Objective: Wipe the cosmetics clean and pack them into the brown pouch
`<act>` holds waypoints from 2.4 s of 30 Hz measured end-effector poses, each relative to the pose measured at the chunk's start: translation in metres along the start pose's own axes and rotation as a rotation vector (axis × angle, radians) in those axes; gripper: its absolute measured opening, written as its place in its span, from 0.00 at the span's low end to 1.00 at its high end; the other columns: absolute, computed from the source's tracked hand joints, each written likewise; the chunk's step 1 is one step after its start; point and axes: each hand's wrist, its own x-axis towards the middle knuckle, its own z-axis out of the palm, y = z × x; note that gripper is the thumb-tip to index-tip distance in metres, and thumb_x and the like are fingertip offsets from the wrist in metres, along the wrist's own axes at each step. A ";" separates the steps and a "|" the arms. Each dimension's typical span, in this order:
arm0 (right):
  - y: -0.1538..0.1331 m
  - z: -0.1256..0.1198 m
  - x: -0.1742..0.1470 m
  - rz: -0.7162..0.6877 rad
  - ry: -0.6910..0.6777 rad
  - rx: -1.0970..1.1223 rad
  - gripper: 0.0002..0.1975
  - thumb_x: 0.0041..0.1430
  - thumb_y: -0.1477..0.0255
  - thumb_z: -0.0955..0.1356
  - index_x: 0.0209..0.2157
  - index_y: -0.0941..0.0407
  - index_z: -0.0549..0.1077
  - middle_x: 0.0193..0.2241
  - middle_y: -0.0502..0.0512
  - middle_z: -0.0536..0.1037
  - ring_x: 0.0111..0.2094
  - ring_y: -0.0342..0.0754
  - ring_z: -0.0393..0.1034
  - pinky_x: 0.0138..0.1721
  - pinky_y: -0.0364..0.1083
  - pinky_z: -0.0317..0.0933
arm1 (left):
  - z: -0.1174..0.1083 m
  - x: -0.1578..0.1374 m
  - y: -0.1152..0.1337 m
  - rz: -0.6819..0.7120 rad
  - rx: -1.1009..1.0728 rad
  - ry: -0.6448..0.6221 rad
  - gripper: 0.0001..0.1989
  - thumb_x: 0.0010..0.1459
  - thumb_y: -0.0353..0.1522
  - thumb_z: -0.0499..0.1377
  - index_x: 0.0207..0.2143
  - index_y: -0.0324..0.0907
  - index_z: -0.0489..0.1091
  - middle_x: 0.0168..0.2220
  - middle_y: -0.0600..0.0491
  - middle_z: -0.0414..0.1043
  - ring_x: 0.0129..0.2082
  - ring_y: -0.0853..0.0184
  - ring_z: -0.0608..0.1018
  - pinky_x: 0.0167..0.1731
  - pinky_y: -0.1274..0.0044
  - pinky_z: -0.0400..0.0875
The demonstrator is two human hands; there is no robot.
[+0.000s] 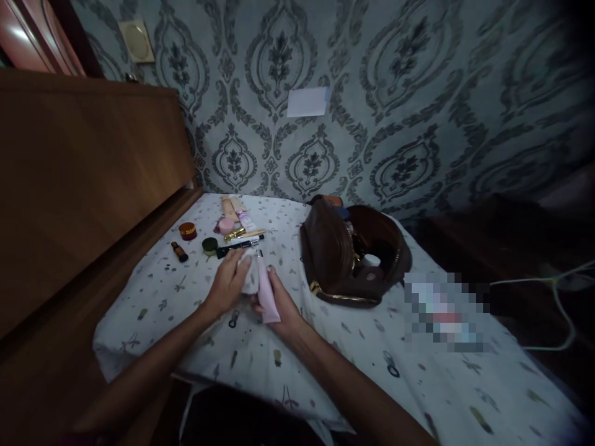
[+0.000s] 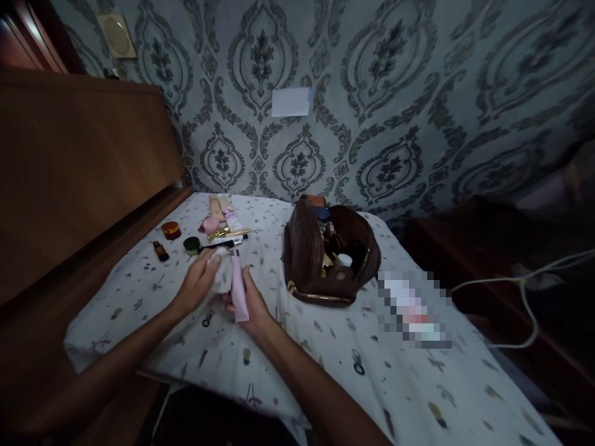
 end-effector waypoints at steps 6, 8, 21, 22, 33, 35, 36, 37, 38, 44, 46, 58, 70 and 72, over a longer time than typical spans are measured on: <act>0.003 0.000 -0.010 0.113 -0.237 0.021 0.22 0.63 0.52 0.66 0.30 0.58 0.71 0.22 0.50 0.72 0.18 0.37 0.60 0.13 0.34 0.48 | 0.017 0.021 -0.014 -0.223 -0.315 0.102 0.18 0.61 0.45 0.57 0.40 0.41 0.75 0.41 0.50 0.77 0.47 0.59 0.75 0.52 0.70 0.67; 0.001 -0.001 -0.011 0.132 -0.297 0.005 0.23 0.62 0.51 0.66 0.29 0.58 0.70 0.22 0.48 0.70 0.16 0.36 0.56 0.13 0.35 0.46 | 0.025 0.019 -0.018 -0.244 -0.401 0.061 0.17 0.56 0.43 0.62 0.41 0.41 0.75 0.38 0.51 0.77 0.42 0.62 0.76 0.46 0.73 0.69; 0.020 -0.001 -0.016 -0.226 -0.146 -0.403 0.25 0.51 0.53 0.74 0.42 0.53 0.68 0.26 0.47 0.75 0.23 0.42 0.69 0.23 0.41 0.61 | 0.009 0.034 -0.021 -0.347 -0.576 0.392 0.23 0.53 0.51 0.62 0.33 0.39 0.72 0.23 0.58 0.67 0.24 0.71 0.70 0.25 0.80 0.65; 0.020 -0.001 -0.015 -0.233 -0.150 -0.419 0.25 0.51 0.51 0.73 0.42 0.53 0.68 0.25 0.47 0.75 0.21 0.42 0.68 0.22 0.41 0.61 | 0.010 0.034 -0.019 -0.399 -0.624 0.412 0.24 0.54 0.52 0.61 0.33 0.39 0.71 0.22 0.58 0.66 0.22 0.71 0.69 0.24 0.80 0.64; 0.017 0.000 -0.015 -0.329 -0.117 -0.389 0.30 0.54 0.47 0.69 0.51 0.52 0.67 0.26 0.50 0.76 0.26 0.50 0.74 0.22 0.45 0.65 | 0.035 -0.015 0.006 -0.578 -0.554 0.164 0.28 0.52 0.58 0.59 0.26 0.41 0.68 0.14 0.60 0.62 0.11 0.73 0.64 0.12 0.79 0.56; 0.015 -0.002 -0.013 -0.354 -0.093 -0.412 0.31 0.56 0.45 0.67 0.52 0.52 0.67 0.28 0.53 0.77 0.30 0.53 0.76 0.24 0.48 0.67 | 0.036 -0.027 0.003 -0.532 -0.457 0.003 0.28 0.55 0.58 0.56 0.26 0.41 0.68 0.11 0.60 0.60 0.09 0.73 0.62 0.11 0.79 0.54; 0.015 -0.003 -0.012 -0.371 -0.081 -0.443 0.31 0.58 0.45 0.65 0.53 0.52 0.67 0.30 0.54 0.78 0.33 0.55 0.76 0.27 0.50 0.69 | 0.036 -0.030 0.002 -0.491 -0.424 -0.045 0.28 0.57 0.57 0.55 0.27 0.41 0.68 0.12 0.60 0.61 0.09 0.72 0.62 0.11 0.79 0.55; 0.015 -0.006 -0.011 -0.396 -0.069 -0.497 0.31 0.59 0.45 0.63 0.54 0.52 0.67 0.33 0.56 0.79 0.38 0.56 0.76 0.31 0.52 0.71 | 0.035 -0.031 0.000 -0.440 -0.401 -0.056 0.26 0.58 0.55 0.56 0.29 0.41 0.69 0.13 0.59 0.64 0.11 0.71 0.65 0.13 0.79 0.58; 0.016 -0.008 -0.010 -0.432 -0.050 -0.577 0.31 0.60 0.46 0.63 0.56 0.53 0.67 0.37 0.58 0.80 0.43 0.58 0.76 0.37 0.54 0.72 | 0.034 -0.030 0.000 -0.382 -0.384 -0.034 0.23 0.58 0.53 0.58 0.32 0.41 0.70 0.17 0.58 0.69 0.15 0.70 0.70 0.17 0.78 0.64; 0.025 -0.015 -0.015 -0.621 0.031 -1.111 0.36 0.64 0.54 0.62 0.67 0.58 0.53 0.65 0.67 0.61 0.66 0.58 0.53 0.65 0.60 0.50 | 0.028 0.001 0.006 -0.128 -0.413 0.212 0.21 0.51 0.38 0.67 0.46 0.42 0.68 0.40 0.52 0.77 0.47 0.62 0.77 0.52 0.71 0.68; 0.024 -0.011 -0.021 -0.657 0.000 -1.141 0.37 0.64 0.56 0.63 0.68 0.57 0.50 0.68 0.66 0.55 0.68 0.58 0.49 0.67 0.60 0.45 | 0.026 0.010 0.010 -0.199 -0.527 0.223 0.21 0.48 0.38 0.68 0.42 0.42 0.68 0.35 0.53 0.76 0.37 0.64 0.79 0.44 0.71 0.72; 0.015 0.001 -0.015 -0.613 -0.013 -0.666 0.28 0.47 0.67 0.74 0.51 0.53 0.67 0.39 0.53 0.76 0.37 0.50 0.70 0.39 0.47 0.66 | 0.024 0.008 0.005 -0.427 -0.729 0.211 0.19 0.43 0.40 0.70 0.32 0.39 0.70 0.28 0.53 0.74 0.27 0.67 0.75 0.29 0.76 0.70; 0.031 -0.024 -0.014 -0.774 0.185 -1.235 0.30 0.57 0.71 0.65 0.61 0.56 0.60 0.54 0.68 0.70 0.53 0.63 0.66 0.55 0.63 0.61 | 0.036 0.013 0.009 -0.065 -0.400 0.208 0.25 0.53 0.34 0.65 0.53 0.42 0.65 0.53 0.47 0.71 0.57 0.59 0.71 0.60 0.68 0.60; 0.032 -0.024 -0.014 -0.783 0.187 -1.257 0.27 0.58 0.71 0.64 0.60 0.57 0.61 0.51 0.68 0.70 0.51 0.62 0.67 0.54 0.62 0.62 | 0.040 0.011 0.008 -0.094 -0.407 0.190 0.26 0.51 0.34 0.66 0.53 0.42 0.66 0.52 0.47 0.72 0.55 0.58 0.72 0.59 0.68 0.62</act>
